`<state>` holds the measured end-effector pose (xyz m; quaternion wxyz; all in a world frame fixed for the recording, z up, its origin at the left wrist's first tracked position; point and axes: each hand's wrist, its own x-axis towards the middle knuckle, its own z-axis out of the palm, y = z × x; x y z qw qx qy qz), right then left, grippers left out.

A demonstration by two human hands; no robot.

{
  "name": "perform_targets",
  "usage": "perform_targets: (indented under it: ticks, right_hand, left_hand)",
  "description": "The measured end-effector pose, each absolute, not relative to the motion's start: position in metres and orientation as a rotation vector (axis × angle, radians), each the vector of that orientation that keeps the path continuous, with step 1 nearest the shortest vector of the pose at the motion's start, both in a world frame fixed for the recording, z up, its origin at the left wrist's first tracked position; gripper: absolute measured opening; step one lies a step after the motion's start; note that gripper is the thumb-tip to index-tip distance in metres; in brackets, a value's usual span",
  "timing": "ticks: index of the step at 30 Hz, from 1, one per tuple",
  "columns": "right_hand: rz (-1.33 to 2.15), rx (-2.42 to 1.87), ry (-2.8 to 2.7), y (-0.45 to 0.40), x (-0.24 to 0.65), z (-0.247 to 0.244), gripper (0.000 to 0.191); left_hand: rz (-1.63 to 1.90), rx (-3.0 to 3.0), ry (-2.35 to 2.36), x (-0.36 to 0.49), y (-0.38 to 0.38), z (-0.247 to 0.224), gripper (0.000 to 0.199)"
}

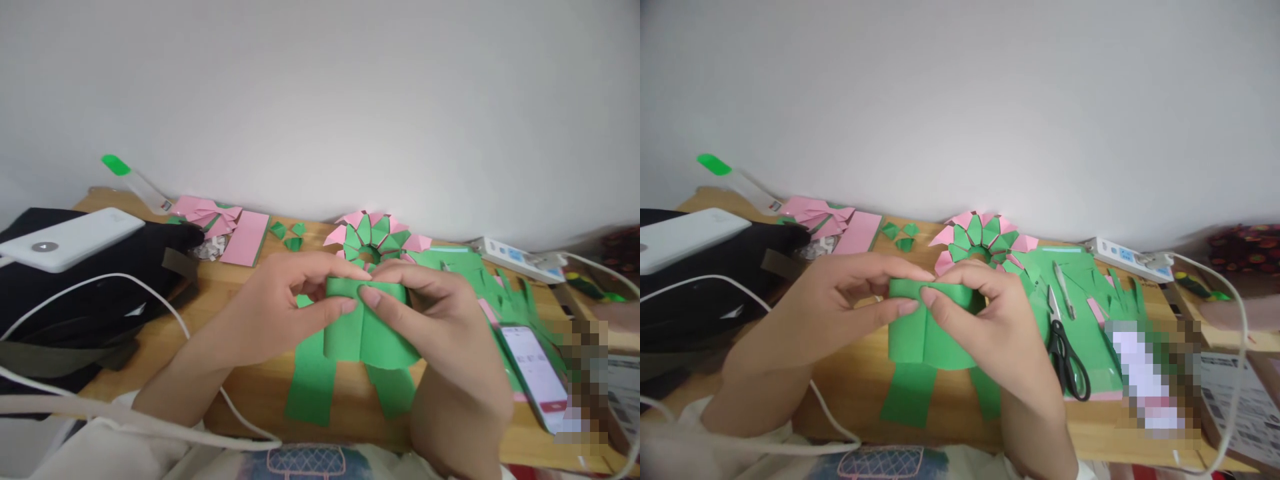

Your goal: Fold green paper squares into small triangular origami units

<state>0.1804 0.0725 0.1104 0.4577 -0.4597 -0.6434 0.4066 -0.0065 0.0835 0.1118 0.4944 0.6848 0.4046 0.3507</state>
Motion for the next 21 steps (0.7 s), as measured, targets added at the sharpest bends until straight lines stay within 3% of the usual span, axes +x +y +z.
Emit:
perform_targets:
  ticks: [9, 21]
  right_hand:
    - [0.949, -1.129, -1.599, 0.075, 0.182, 0.107, 0.007]
    - [0.4, -1.166, -1.898, 0.064, 0.185, 0.112, 0.009]
  left_hand:
    - [0.884, 1.484, 0.942, -0.005, 0.091, 0.106, 0.016]
    - [1.025, 1.382, 0.931, 0.0, 0.1, 0.101, 0.011]
